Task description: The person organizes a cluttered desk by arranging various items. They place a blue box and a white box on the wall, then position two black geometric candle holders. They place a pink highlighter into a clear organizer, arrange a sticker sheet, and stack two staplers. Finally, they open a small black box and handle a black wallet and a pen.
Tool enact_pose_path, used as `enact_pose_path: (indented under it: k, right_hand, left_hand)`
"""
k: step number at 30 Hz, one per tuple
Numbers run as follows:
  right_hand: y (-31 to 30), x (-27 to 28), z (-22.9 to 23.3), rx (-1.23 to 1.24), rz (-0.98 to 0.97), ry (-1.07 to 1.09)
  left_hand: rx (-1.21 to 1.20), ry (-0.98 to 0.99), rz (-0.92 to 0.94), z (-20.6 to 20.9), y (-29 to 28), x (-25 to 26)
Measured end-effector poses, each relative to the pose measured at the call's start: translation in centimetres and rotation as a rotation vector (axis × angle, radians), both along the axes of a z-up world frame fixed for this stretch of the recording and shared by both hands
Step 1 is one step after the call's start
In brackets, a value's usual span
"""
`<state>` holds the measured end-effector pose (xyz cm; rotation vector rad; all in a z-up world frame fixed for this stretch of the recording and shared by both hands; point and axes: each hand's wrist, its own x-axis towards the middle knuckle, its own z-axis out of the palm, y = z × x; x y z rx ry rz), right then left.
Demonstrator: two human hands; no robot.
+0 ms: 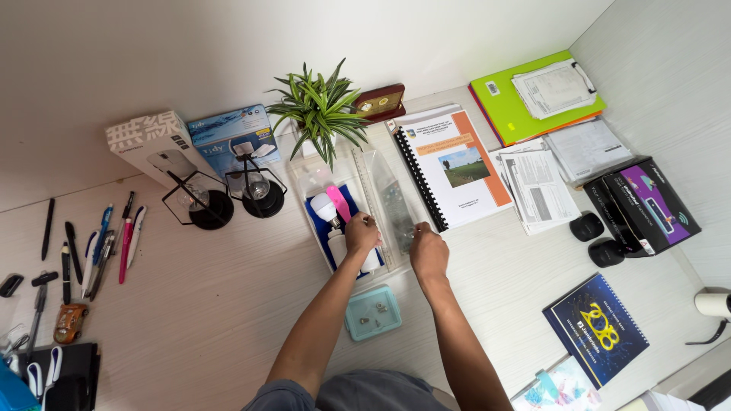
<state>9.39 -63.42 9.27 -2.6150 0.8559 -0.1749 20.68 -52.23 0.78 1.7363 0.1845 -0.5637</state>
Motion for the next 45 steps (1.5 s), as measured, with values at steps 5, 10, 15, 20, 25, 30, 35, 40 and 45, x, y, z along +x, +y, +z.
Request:
enact_pose_path:
  k: [5,10,15,20,25,30,35,40,45]
  right_hand:
    - [0.2,1.2,-2.1,0.045,0.031,0.056]
    - [-0.3,2.1,-4.0,0.032,0.07,0.078]
    - [0.1,2.5,-5.2,-0.042,0.113,0.205]
    - [1.2,2.1,-4.7,-0.077,0.13,0.253]
    - [2.1,0.9,-3.7,-0.078,0.159,0.109]
    - [1.7,1.2,-4.4,-0.008,0.192,0.244]
    - [1.2,2.0,-4.8,0.07,0.244,0.364]
    - [0.4,3.0,-6.4,0.078,0.285,0.478]
    - [0.1,3.3,-6.9,0.052,0.313,0.492]
  left_hand:
    - [0.107,0.009,-0.062,1.1,1.0,-0.1]
    - [0.185,0.02,-0.114,2.0,1.7,0.3]
    - [0.296,-0.076,-0.119,2.0,1.6,0.0]
    - [0.387,-0.186,-0.177,1.9,1.9,0.0]
    - [0.418,-0.175,-0.193,1.8,1.8,0.0]
    - [0.416,-0.191,-0.194,1.8,1.6,0.0]
    - [0.441,-0.174,-0.205,2.6,1.8,0.1]
    - [0.45,-0.189,-0.226,3.2,1.9,-0.2]
    - [0.451,-0.206,-0.201,3.3,1.9,-0.3]
